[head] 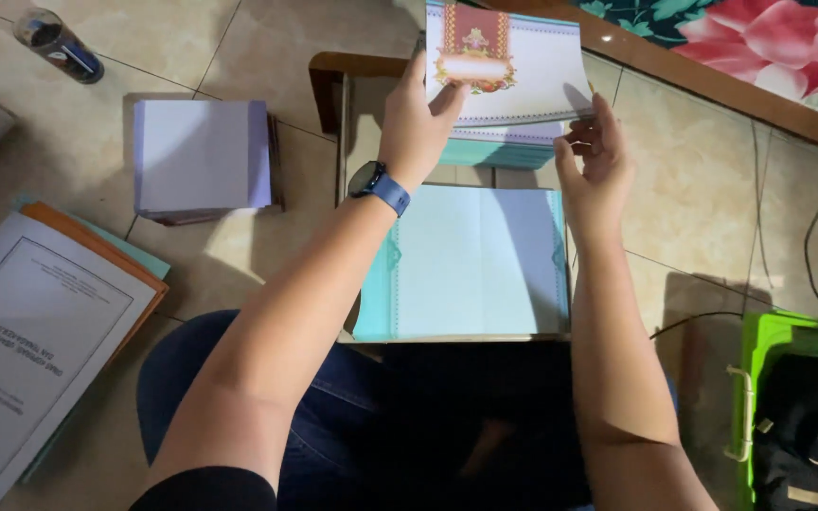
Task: The person inserts a small stack of white paper into a light blue notebook cover, presses the spine to secure it, and places the finished notebook on a growing stack. This process is repeated multiple times.
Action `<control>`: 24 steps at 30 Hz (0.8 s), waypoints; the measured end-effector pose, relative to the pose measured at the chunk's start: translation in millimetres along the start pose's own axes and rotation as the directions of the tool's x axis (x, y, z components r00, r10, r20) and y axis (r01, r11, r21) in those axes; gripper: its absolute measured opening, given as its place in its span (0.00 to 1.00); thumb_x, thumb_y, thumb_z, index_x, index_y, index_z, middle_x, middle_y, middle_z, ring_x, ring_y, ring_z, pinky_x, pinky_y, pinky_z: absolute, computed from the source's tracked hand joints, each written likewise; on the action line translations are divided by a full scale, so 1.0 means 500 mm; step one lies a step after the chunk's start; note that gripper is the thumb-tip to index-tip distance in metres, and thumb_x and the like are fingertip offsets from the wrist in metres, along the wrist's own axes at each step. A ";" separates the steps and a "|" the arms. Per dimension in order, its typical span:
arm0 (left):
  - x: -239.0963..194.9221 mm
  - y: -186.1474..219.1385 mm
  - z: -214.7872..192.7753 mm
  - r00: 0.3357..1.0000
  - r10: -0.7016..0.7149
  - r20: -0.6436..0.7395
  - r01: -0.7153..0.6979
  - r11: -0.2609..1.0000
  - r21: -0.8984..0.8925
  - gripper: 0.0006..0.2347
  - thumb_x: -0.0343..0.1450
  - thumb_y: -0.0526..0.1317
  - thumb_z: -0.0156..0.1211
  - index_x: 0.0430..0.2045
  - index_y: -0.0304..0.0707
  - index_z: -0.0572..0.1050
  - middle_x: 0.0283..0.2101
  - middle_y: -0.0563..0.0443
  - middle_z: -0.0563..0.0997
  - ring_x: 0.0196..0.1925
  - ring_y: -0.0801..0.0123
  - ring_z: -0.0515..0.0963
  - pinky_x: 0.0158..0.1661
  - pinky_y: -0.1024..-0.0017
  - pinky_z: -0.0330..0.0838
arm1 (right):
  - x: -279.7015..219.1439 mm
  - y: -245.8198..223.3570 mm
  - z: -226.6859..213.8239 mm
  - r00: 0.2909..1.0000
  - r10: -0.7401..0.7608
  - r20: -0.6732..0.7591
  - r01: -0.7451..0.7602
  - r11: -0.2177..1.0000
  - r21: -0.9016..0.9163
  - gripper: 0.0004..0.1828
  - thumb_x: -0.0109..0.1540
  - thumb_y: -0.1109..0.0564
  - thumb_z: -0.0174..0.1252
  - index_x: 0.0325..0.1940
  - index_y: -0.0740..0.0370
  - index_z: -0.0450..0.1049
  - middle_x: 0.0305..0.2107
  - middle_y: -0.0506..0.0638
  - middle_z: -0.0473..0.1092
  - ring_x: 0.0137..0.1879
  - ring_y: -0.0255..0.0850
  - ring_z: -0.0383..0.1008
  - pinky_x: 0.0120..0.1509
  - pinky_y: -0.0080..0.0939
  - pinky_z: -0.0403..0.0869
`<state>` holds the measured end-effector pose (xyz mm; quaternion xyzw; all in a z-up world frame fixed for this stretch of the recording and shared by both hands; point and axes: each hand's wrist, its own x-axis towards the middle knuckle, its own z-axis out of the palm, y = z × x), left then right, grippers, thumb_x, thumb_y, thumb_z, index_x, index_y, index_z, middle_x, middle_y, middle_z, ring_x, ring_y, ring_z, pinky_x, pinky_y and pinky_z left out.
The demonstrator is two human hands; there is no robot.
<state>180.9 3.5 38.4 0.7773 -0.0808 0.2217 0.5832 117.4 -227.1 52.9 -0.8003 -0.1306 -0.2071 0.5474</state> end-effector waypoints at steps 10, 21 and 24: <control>-0.019 -0.076 0.014 0.994 0.111 0.016 -0.111 0.961 0.254 0.40 0.67 0.51 0.77 0.70 0.43 0.55 0.64 0.41 0.76 0.58 0.55 0.81 0.52 0.68 0.81 | -0.006 -0.005 0.005 0.997 -0.052 -0.062 0.030 0.950 -0.312 0.22 0.63 0.78 0.57 0.60 0.70 0.74 0.51 0.56 0.70 0.50 0.41 0.72 0.51 0.36 0.72; -0.020 -0.065 -0.031 0.946 0.052 0.320 -0.220 0.828 0.516 0.30 0.59 0.54 0.79 0.53 0.44 0.76 0.66 0.40 0.68 0.60 0.48 0.74 0.54 0.48 0.69 | 0.001 -0.008 0.007 0.998 -0.043 0.056 0.059 0.944 -0.326 0.19 0.63 0.76 0.55 0.59 0.75 0.74 0.55 0.59 0.72 0.52 0.45 0.75 0.57 0.39 0.77; -0.021 -0.055 -0.040 0.940 0.140 0.311 -0.296 0.788 0.539 0.24 0.60 0.49 0.78 0.47 0.41 0.78 0.61 0.42 0.72 0.49 0.52 0.79 0.46 0.58 0.73 | 0.001 -0.010 0.009 0.998 0.028 0.052 -0.009 0.944 -0.331 0.24 0.59 0.77 0.59 0.60 0.74 0.73 0.57 0.61 0.71 0.55 0.46 0.76 0.62 0.40 0.77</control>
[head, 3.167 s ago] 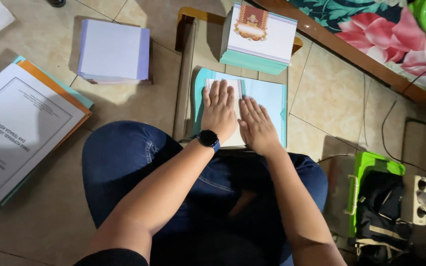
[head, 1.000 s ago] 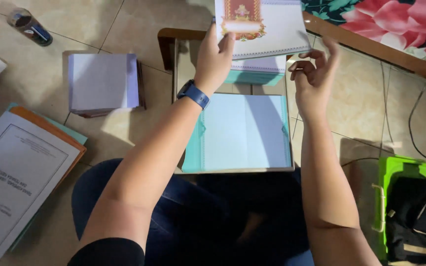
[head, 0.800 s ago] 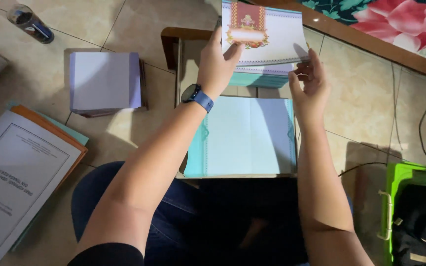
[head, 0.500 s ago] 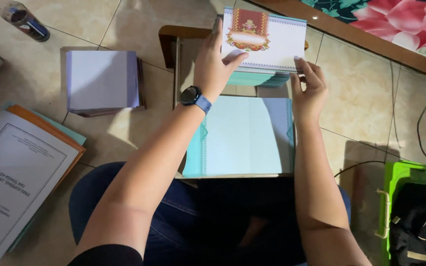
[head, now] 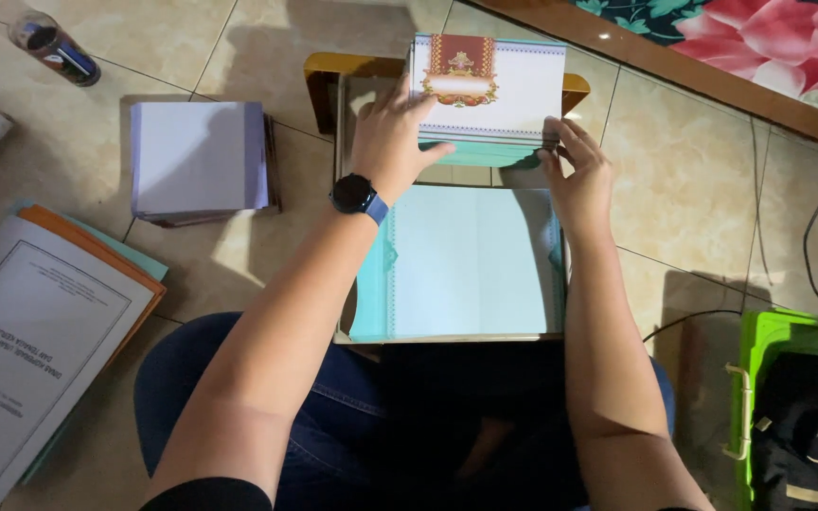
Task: The person inserts a small stack of white paper into a light blue notebook cover, presses the spine to secure it, and places the finished notebook on a growing stack. This process is repeated multiple times.
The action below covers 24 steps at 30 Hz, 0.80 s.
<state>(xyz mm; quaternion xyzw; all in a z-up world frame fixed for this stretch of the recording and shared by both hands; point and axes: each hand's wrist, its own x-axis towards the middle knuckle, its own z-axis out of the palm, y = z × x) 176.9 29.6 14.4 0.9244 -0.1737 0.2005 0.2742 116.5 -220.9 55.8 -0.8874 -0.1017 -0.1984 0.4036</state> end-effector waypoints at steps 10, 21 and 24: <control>-0.005 0.014 -0.006 1.000 -0.010 0.029 0.009 1.000 0.021 0.19 0.62 0.50 0.76 0.38 0.38 0.80 0.48 0.50 0.82 0.46 0.61 0.81 0.50 0.55 0.71 | -0.003 0.032 0.007 0.999 0.045 0.003 -0.045 0.998 0.053 0.16 0.60 0.76 0.61 0.53 0.75 0.77 0.58 0.57 0.70 0.54 0.44 0.77 0.64 0.38 0.76; -0.011 0.010 0.030 0.994 -0.088 0.067 0.080 0.989 0.121 0.21 0.65 0.57 0.72 0.36 0.38 0.82 0.55 0.42 0.78 0.40 0.59 0.81 0.51 0.57 0.69 | -0.004 0.056 0.024 0.999 0.034 0.007 -0.035 0.995 0.096 0.12 0.64 0.76 0.57 0.51 0.76 0.77 0.62 0.60 0.68 0.61 0.47 0.74 0.65 0.39 0.75; -0.006 0.022 0.031 0.997 -0.071 -0.028 0.074 0.991 0.114 0.23 0.72 0.60 0.63 0.20 0.37 0.82 0.69 0.32 0.63 0.67 0.36 0.69 0.57 0.41 0.69 | -0.002 -0.001 0.013 0.998 0.000 0.057 0.006 0.995 -0.097 0.13 0.65 0.70 0.58 0.53 0.71 0.79 0.59 0.60 0.72 0.63 0.50 0.74 0.63 0.42 0.74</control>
